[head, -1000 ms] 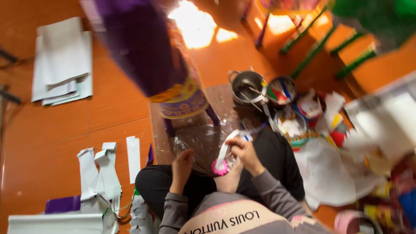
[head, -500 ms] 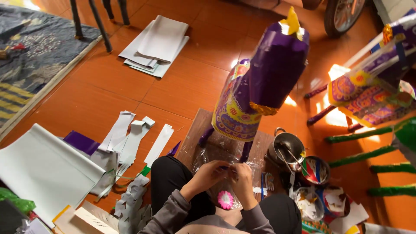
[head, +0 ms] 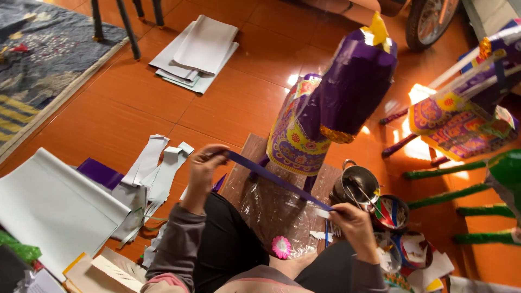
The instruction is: Decorating a horse-shaped craft object by applying glue and attaching paper cutouts
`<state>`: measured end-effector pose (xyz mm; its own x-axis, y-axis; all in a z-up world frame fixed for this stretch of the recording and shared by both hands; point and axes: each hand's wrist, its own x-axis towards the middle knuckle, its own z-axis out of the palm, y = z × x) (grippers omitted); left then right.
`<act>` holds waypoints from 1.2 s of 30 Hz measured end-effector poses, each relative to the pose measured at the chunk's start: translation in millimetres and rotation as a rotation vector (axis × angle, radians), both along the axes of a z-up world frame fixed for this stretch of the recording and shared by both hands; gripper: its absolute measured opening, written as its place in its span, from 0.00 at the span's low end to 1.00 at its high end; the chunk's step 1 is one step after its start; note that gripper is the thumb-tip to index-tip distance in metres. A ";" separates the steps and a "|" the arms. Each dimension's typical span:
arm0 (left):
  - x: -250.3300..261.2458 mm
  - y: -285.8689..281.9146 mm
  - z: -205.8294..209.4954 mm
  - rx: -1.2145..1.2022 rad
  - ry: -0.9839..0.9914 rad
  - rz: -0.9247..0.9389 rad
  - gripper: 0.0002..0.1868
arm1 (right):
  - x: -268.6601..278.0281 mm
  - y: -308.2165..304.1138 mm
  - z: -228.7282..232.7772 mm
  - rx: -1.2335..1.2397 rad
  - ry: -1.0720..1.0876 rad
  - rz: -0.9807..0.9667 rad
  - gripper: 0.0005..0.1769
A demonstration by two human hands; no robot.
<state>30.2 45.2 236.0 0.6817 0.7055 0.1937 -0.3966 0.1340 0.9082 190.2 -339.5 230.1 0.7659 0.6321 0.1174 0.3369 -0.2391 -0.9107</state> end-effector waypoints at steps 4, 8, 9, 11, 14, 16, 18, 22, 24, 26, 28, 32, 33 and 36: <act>-16.6 21.0 36.9 -0.135 -0.053 0.013 0.09 | 26.0 -44.7 27.6 0.026 -0.160 -0.156 0.11; -16.8 24.9 75.7 -0.126 -0.054 -0.058 0.06 | 15.7 -53.5 95.7 0.146 -0.264 -0.292 0.06; -14.3 24.3 84.3 -0.114 -0.034 -0.051 0.06 | 15.1 -54.9 107.9 0.234 -0.221 -0.323 0.03; -3.8 25.2 95.1 -0.075 -0.076 -0.071 0.05 | 22.9 -54.8 114.5 0.400 -0.223 -0.352 0.04; 10.1 20.2 119.5 -0.034 -0.149 -0.106 0.04 | 37.4 -58.9 128.9 0.649 -0.194 -0.339 0.05; 20.1 19.1 132.1 -0.024 -0.173 -0.134 0.05 | 44.7 -57.7 142.2 0.741 -0.155 -0.309 0.04; 30.1 22.4 138.6 -0.103 -0.184 -0.117 0.05 | 49.2 -50.9 157.8 0.799 -0.008 -0.412 0.03; 41.8 25.7 148.3 -0.087 -0.168 -0.113 0.05 | 78.4 -50.8 147.8 0.830 0.069 -0.451 0.03; 46.5 27.7 149.8 -0.121 -0.097 -0.059 0.06 | 78.8 -42.0 155.2 0.786 0.108 -0.490 0.03; 48.9 25.2 147.9 -0.113 -0.092 -0.048 0.06 | 80.6 -41.3 152.8 0.775 0.108 -0.467 0.03; 51.5 25.5 145.6 -0.100 -0.089 -0.040 0.06 | 84.1 -41.3 148.7 0.769 0.107 -0.446 0.03; 56.1 25.1 137.9 -0.123 -0.072 -0.027 0.06 | 89.7 -42.1 137.1 0.746 0.122 -0.446 0.05; 57.9 23.8 136.6 -0.129 -0.066 -0.025 0.07 | 90.6 -41.8 135.0 0.739 0.124 -0.450 0.05; 75.4 33.5 119.4 -0.195 -0.066 -0.026 0.03 | 95.5 -38.8 130.5 0.686 0.121 -0.447 0.03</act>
<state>105.6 78.7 355.3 0.6906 0.7163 0.0997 -0.4486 0.3161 0.8360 285.7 -378.2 360.5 0.9602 0.0828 0.2667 0.2320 0.2950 -0.9269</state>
